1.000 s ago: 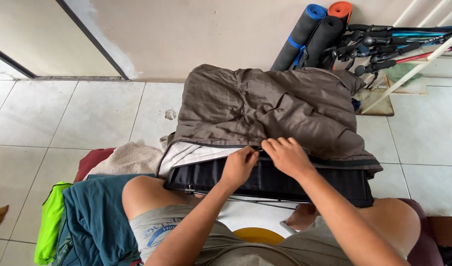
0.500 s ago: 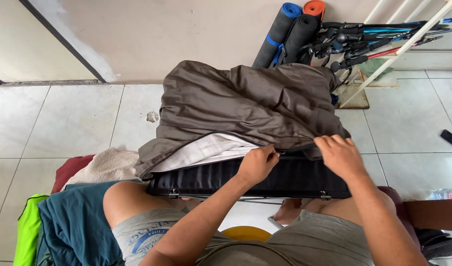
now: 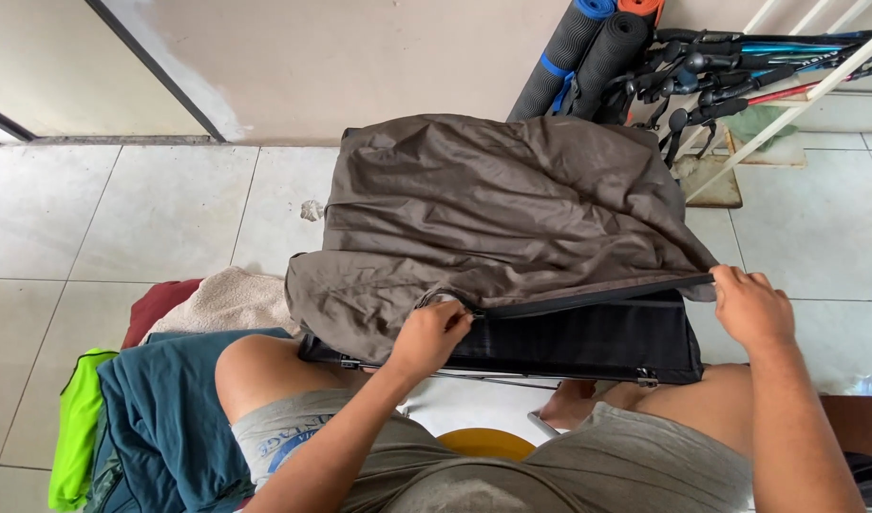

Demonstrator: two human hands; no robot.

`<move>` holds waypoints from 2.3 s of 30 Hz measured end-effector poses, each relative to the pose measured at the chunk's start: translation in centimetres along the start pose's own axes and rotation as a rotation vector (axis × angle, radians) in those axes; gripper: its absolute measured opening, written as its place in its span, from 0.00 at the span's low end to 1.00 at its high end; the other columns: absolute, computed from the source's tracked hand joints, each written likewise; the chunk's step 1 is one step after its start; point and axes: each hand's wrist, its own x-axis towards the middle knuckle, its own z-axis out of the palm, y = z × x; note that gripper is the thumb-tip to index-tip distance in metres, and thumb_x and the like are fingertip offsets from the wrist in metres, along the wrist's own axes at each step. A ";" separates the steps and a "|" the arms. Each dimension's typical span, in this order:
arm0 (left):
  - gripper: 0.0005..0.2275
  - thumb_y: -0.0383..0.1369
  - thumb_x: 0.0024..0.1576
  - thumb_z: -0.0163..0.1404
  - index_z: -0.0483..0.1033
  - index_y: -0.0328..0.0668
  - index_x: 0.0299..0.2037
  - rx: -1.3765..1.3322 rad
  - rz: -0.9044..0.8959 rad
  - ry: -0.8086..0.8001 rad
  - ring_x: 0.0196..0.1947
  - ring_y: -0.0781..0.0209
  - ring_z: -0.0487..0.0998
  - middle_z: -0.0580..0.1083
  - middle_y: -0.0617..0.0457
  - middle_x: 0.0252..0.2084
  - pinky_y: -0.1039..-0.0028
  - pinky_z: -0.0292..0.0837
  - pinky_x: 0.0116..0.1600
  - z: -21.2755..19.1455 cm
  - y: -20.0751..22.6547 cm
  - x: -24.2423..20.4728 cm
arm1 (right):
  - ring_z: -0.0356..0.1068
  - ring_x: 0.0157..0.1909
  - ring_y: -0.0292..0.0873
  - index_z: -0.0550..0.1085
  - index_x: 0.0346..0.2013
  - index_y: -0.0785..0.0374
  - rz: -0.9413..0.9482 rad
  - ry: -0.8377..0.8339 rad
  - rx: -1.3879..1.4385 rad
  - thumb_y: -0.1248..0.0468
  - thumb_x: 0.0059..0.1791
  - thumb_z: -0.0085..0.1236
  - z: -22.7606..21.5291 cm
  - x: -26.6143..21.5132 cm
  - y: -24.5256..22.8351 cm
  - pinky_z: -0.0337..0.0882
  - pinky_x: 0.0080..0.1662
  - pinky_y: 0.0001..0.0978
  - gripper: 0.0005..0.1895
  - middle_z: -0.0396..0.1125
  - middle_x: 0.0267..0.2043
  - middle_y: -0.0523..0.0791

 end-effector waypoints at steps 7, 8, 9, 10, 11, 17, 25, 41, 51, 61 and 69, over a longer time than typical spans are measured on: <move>0.10 0.35 0.67 0.48 0.74 0.41 0.34 0.015 -0.170 0.053 0.26 0.53 0.77 0.76 0.50 0.26 0.64 0.70 0.31 1.7 -4.5 -0.4 | 0.67 0.64 0.57 0.68 0.60 0.53 0.150 -0.260 0.019 0.60 0.53 0.43 3.4 0.5 -7.6 0.68 0.56 0.58 0.20 0.68 0.63 0.47; 0.12 0.36 0.69 0.46 0.78 0.40 0.38 -0.008 -0.219 0.055 0.30 0.53 0.81 0.79 0.49 0.28 0.65 0.77 0.34 1.7 -4.6 -0.3 | 0.66 0.65 0.60 0.66 0.64 0.53 0.147 -0.180 -0.007 0.53 0.54 0.46 4.5 0.5 -9.0 0.65 0.58 0.63 0.24 0.67 0.65 0.50; 0.12 0.36 0.69 0.46 0.78 0.40 0.38 -0.011 -0.220 0.054 0.30 0.53 0.81 0.79 0.49 0.28 0.65 0.77 0.34 1.8 -4.6 -0.1 | 0.66 0.65 0.60 0.66 0.64 0.53 0.147 -0.181 -0.010 0.53 0.54 0.46 1.1 -0.5 -12.2 0.65 0.58 0.63 0.24 0.67 0.65 0.50; 0.11 0.36 0.69 0.46 0.78 0.40 0.38 -0.020 -0.219 0.046 0.32 0.52 0.82 0.79 0.49 0.29 0.65 0.77 0.35 1.9 -4.5 0.1 | 0.64 0.66 0.64 0.62 0.68 0.56 0.073 -0.142 0.078 0.54 0.49 0.56 -2.7 -1.5 -15.4 0.65 0.58 0.66 0.33 0.63 0.65 0.54; 0.11 0.37 0.69 0.46 0.77 0.40 0.39 -0.028 -0.218 0.038 0.34 0.52 0.82 0.80 0.49 0.30 0.65 0.78 0.36 2.0 -4.5 0.2 | 0.62 0.66 0.68 0.59 0.72 0.60 -0.001 -0.101 0.165 0.54 0.44 0.66 -7.0 -2.6 -18.5 0.65 0.58 0.68 0.45 0.60 0.66 0.59; 0.11 0.40 0.69 0.48 0.77 0.44 0.42 0.013 -0.215 0.019 0.35 0.51 0.82 0.79 0.50 0.31 0.61 0.79 0.37 2.7 -4.6 0.5 | 0.58 0.71 0.62 0.68 0.67 0.54 -0.591 0.287 0.400 0.53 0.45 0.64 -9.8 -6.3 -30.5 0.60 0.63 0.60 0.35 0.58 0.68 0.55; 0.30 0.38 0.50 0.67 0.62 0.49 0.60 0.484 -0.292 0.032 0.51 0.44 0.73 0.63 0.50 0.47 0.56 0.75 0.53 -2.7 -2.6 -2.2 | 0.69 0.50 0.48 0.72 0.50 0.51 -0.690 0.439 0.388 0.60 0.50 0.56 -6.8 -2.5 -34.0 0.67 0.50 0.44 0.13 0.64 0.44 0.42; 0.17 0.32 0.46 0.61 0.72 0.53 0.45 1.000 0.335 0.627 0.42 0.56 0.69 0.66 0.57 0.39 0.68 0.64 0.42 -11.3 -8.7 2.5 | 0.73 0.47 0.47 0.75 0.53 0.51 -0.492 0.474 0.451 0.65 0.57 0.48 -11.0 -2.5 -19.8 0.73 0.47 0.41 0.12 0.66 0.42 0.40; 0.17 0.35 0.48 0.55 0.72 0.50 0.48 0.810 0.055 0.371 0.43 0.42 0.71 0.68 0.49 0.44 0.52 0.65 0.45 -6.6 -15.0 5.6 | 0.68 0.48 0.58 0.77 0.55 0.60 -0.102 0.598 0.445 0.73 0.55 0.53 -5.6 -1.8 -12.4 0.71 0.40 0.52 0.15 0.68 0.49 0.48; 0.09 0.25 0.52 0.56 0.69 0.55 0.30 0.795 0.339 0.916 0.36 0.54 0.70 0.66 0.58 0.40 0.67 0.65 0.39 -11.8 -10.8 6.8 | 0.74 0.51 0.56 0.74 0.52 0.52 -0.066 0.464 0.539 0.67 0.57 0.54 -1.5 -3.1 -13.5 0.74 0.53 0.54 0.10 0.66 0.47 0.43; 0.15 0.41 0.48 0.62 0.81 0.57 0.46 0.925 -0.163 -0.010 0.68 0.48 0.59 0.65 0.54 0.61 0.54 0.57 0.65 -7.9 -16.2 2.0 | 0.74 0.51 0.54 0.75 0.44 0.51 -0.142 0.473 0.621 0.66 0.50 0.64 -1.7 -3.9 -13.7 0.77 0.52 0.48 0.10 0.63 0.45 0.40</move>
